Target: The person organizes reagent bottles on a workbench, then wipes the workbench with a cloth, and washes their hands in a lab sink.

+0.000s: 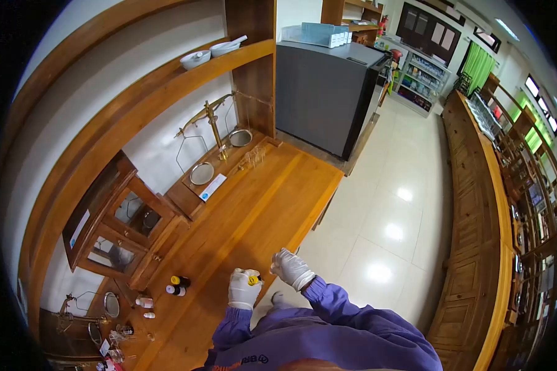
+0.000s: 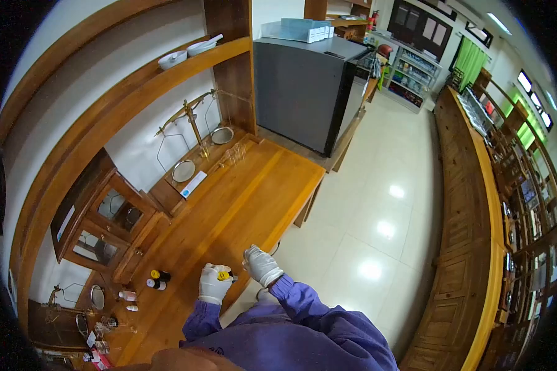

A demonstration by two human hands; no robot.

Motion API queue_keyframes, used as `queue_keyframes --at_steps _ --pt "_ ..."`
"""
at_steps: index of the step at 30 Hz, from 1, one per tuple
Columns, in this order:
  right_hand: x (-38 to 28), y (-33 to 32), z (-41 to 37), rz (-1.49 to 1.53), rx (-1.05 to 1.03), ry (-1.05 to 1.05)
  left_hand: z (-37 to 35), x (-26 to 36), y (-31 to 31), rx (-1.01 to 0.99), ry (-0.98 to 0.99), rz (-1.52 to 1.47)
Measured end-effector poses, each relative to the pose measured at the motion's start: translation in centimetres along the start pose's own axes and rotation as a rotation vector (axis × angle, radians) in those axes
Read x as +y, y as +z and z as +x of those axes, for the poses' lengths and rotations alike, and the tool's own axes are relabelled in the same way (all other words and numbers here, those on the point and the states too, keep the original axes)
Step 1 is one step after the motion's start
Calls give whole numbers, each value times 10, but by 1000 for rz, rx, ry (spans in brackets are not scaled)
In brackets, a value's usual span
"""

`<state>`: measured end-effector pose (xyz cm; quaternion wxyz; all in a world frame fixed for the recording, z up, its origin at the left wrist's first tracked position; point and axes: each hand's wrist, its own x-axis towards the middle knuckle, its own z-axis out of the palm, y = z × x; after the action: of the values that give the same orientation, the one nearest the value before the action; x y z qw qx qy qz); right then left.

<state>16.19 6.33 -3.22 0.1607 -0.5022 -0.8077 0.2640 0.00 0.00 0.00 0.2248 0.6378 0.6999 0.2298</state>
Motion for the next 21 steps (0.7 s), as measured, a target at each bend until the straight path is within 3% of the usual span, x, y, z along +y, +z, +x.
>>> queue_keyframes --at_steps 2,3,7,9,15,21 --pt "1 12 4 -33 66 -121 1 -1 -6 78 44 21" --pt "45 -9 18 -107 67 -111 35 21 26 65 48 -29" --pt "62 -25 59 -162 169 -113 97 29 36 49 120 -5" --pt "63 -61 66 -19 171 49 128 34 45 18 170 -35" --pt "116 -104 146 -66 161 158 247 57 67 33 200 -67" --pt "204 -120 269 -232 106 19 389 75 91 147 160 -54"
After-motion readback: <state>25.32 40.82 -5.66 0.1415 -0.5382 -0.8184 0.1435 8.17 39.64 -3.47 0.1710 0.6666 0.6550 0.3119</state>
